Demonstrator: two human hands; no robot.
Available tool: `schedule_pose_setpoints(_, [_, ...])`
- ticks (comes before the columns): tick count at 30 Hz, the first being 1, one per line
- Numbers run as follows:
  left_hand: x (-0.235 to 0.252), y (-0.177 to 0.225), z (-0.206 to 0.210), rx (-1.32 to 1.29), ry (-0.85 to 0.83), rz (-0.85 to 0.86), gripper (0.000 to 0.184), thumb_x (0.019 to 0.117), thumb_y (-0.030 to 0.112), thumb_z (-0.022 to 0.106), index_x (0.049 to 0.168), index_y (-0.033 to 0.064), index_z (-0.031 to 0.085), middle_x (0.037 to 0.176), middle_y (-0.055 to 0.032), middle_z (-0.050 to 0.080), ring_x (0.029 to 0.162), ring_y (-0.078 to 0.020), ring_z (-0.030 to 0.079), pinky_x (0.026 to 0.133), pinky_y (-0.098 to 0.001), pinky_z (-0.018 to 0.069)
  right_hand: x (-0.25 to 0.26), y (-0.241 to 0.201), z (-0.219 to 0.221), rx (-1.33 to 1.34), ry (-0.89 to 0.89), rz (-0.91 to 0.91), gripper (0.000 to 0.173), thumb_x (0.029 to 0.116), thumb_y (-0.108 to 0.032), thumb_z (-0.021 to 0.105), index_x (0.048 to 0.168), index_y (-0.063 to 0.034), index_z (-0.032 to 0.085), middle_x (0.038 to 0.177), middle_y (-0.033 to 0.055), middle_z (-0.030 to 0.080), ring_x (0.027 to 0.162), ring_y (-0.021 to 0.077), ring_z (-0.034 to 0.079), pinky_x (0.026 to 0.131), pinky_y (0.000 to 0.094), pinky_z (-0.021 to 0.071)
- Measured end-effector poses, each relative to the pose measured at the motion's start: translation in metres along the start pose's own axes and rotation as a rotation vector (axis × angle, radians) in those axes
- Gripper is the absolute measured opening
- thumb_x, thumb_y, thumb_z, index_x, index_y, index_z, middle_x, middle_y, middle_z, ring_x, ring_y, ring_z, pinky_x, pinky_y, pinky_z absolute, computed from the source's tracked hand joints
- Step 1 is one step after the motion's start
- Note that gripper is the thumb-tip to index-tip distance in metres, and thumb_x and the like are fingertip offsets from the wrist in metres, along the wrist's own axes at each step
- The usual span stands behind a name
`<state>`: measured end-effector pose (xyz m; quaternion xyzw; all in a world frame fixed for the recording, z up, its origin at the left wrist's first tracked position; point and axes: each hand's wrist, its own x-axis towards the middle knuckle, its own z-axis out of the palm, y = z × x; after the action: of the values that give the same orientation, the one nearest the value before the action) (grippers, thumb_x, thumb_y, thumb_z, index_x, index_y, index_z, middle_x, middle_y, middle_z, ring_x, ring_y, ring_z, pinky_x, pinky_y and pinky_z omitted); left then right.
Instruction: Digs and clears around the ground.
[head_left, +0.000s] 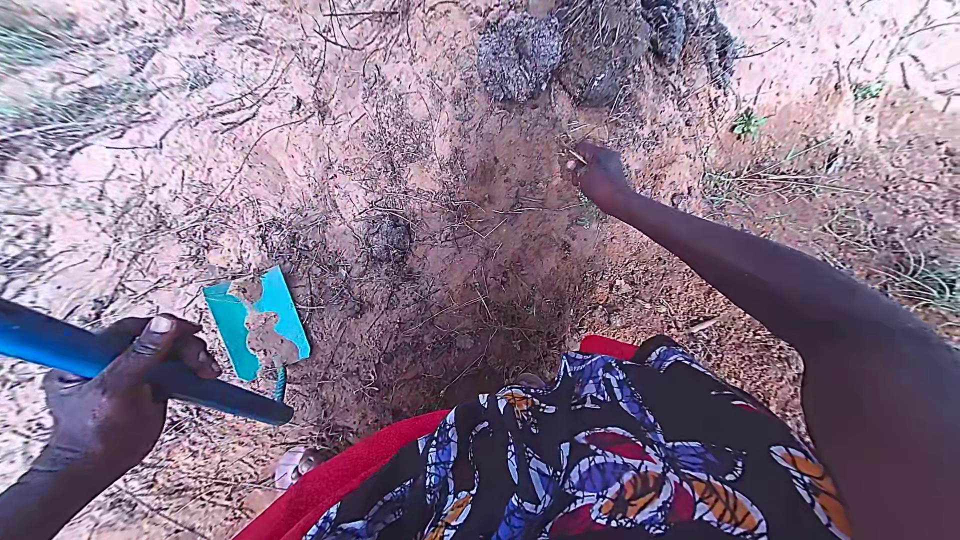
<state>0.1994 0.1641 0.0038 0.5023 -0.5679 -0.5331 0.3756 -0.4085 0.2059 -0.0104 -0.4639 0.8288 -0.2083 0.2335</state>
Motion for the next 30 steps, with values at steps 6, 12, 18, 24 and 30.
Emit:
schedule_pose_setpoints(6, [0.012,-0.013,-0.014,-0.008,-0.021,-0.018,0.020,0.1022,0.031,0.057,0.095,0.0139,0.063,0.064,0.0029,0.063,0.050,-0.0122,0.062,0.053,-0.0284,0.0583,-0.033,0.009,0.038,0.232,-0.173,0.056,0.018,0.1052,-0.005,0.050,0.117,0.0045,0.060,0.095,0.0157,0.060,0.084,0.0240,0.058,0.081,0.0442,0.0480])
schedule_pose_setpoints(12, [0.006,0.006,0.013,0.055,-0.006,-0.044,0.018,0.1010,0.036,0.060,0.098,0.0180,0.063,0.063,0.0032,0.061,0.055,-0.0144,0.066,0.059,-0.0323,0.0616,-0.101,0.023,0.065,-0.017,-0.608,-0.095,0.021,0.1092,-0.015,0.052,0.111,0.0031,0.062,0.086,0.0156,0.060,0.074,0.0241,0.057,0.073,0.0430,0.0490])
schedule_pose_setpoints(18, [0.024,0.020,0.018,0.133,-0.057,-0.135,0.014,0.0974,0.034,0.066,0.100,0.0209,0.062,0.062,0.0077,0.064,0.054,-0.0090,0.067,0.054,-0.0298,0.0614,-0.106,0.019,0.024,-0.140,-0.488,-0.053,0.027,0.1103,-0.015,0.048,0.120,0.0066,0.062,0.094,0.0204,0.064,0.082,0.0292,0.061,0.080,0.0503,0.0502])
schedule_pose_setpoints(24, [0.035,0.093,0.048,0.422,-0.080,-0.433,0.023,0.1062,0.030,0.055,0.102,0.0088,0.062,0.064,0.0006,0.060,0.054,-0.0088,0.062,0.053,-0.0224,0.0547,-0.132,0.023,-0.026,-0.244,-0.313,-0.004,0.024,0.1098,-0.018,0.051,0.113,0.0028,0.063,0.080,0.0140,0.061,0.070,0.0246,0.057,0.069,0.0489,0.0470])
schedule_pose_setpoints(30, [0.045,0.113,0.063,0.458,-0.162,-0.440,0.032,0.1036,0.036,0.058,0.117,0.0060,0.058,0.078,-0.0052,0.059,0.056,-0.0116,0.058,0.054,-0.0251,0.0525,-0.199,0.056,-0.083,0.042,0.128,0.108,0.019,0.1071,-0.011,0.051,0.115,0.0039,0.060,0.075,-0.0018,0.057,0.061,0.0024,0.052,0.061,0.0226,0.0450])
